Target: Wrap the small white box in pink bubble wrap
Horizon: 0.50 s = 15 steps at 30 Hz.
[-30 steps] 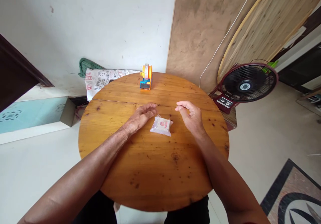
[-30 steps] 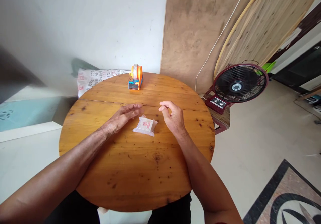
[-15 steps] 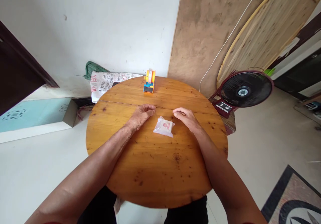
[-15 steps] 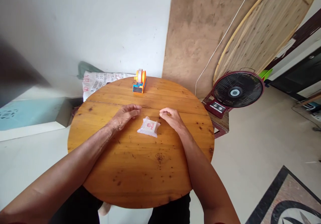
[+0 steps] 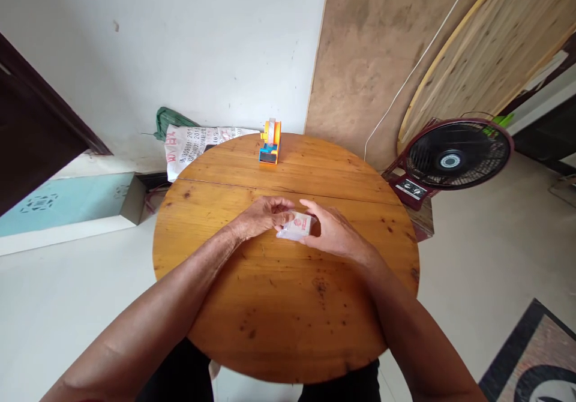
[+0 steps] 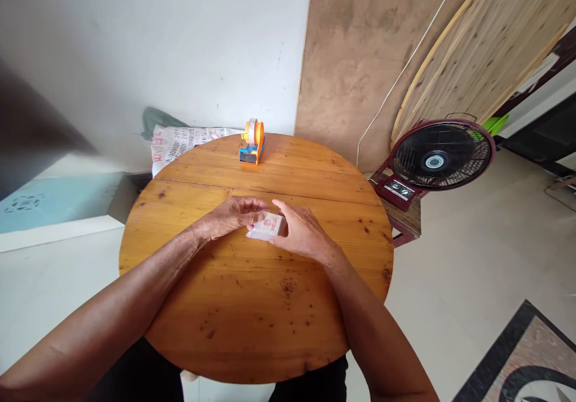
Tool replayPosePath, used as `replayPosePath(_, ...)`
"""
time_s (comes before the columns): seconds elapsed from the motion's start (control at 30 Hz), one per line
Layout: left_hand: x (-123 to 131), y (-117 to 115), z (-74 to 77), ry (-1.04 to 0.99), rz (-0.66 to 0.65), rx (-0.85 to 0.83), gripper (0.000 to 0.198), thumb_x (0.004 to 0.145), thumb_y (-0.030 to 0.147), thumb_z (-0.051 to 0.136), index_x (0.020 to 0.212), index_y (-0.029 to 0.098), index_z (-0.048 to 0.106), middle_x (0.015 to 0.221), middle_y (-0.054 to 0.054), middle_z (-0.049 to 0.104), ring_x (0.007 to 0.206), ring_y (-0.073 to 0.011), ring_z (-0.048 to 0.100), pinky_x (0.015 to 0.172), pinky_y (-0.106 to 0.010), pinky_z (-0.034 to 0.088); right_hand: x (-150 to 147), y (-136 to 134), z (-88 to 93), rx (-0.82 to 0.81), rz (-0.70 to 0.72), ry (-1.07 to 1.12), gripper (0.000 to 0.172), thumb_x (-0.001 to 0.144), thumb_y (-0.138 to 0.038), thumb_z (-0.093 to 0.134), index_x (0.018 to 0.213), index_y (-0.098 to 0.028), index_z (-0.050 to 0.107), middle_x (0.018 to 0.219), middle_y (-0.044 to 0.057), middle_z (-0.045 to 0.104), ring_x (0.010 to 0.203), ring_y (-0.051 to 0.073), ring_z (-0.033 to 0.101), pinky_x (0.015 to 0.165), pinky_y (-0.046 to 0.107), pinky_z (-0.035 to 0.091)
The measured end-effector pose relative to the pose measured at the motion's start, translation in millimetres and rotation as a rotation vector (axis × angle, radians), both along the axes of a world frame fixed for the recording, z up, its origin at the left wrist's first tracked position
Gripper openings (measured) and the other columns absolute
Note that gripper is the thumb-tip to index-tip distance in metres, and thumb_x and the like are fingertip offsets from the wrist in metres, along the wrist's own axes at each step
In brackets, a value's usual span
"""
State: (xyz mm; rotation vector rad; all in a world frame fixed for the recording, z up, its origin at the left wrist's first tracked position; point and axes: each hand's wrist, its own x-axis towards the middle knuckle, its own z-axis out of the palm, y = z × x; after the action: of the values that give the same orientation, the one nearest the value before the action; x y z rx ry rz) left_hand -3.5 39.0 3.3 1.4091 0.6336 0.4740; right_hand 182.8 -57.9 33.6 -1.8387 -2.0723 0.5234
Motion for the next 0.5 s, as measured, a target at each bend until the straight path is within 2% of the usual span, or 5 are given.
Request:
replayPosePath(0.13,4.3,2.6,-7.5,-0.010,0.101,0.031,0.057,0.063,0.050,0.080,0.100,0.011,0.061,0.079,-0.002,0.064,0.059,-0.0100,0.055,0.059,-0.025,0.046,-2.8,5.5,-4.4,0.078,-0.049,0.001,0.077,0.074,-0.019,0.064,0.146,-0.019,0.036,0.127,0.013,0.062,0.112,0.028,0.058,0.098,0.043,0.041)
replayPosePath(0.27,6.0,5.2,-12.7,0.032,0.162,0.080,0.057,0.065,0.052,0.077,0.101,0.011,0.061,0.072,0.000,0.062,0.055,-0.0087,0.051,0.052,-0.022,0.039,3.2,6.2,-2.5,0.002,-0.041,0.076,0.081,0.076,-0.021,0.063,0.149,-0.018,0.030,0.138,0.013,0.054,0.122,0.027,0.053,0.103,0.041,0.039)
replayPosePath(0.37,4.2,4.8,-8.4,0.091,0.202,0.145,0.052,0.069,0.049,0.074,0.103,0.011,0.062,0.068,0.001,0.060,0.054,-0.0080,0.048,0.049,-0.021,0.035,14.2,2.6,1.8,-0.066,-0.070,0.116,0.089,0.073,-0.032,0.070,0.151,-0.021,0.028,0.143,0.012,0.049,0.129,0.028,0.047,0.106,0.042,0.036)
replayPosePath(0.5,0.7,2.8,2.4,0.143,0.290,0.150,0.041,0.072,0.041,0.069,0.099,0.011,0.062,0.065,0.002,0.056,0.050,-0.0072,0.045,0.044,-0.020,0.033,26.2,0.3,2.1,-0.090,-0.133,0.132,0.086,0.073,-0.036,0.072,0.149,-0.022,0.033,0.134,0.010,0.056,0.122,0.026,0.052,0.103,0.041,0.040)
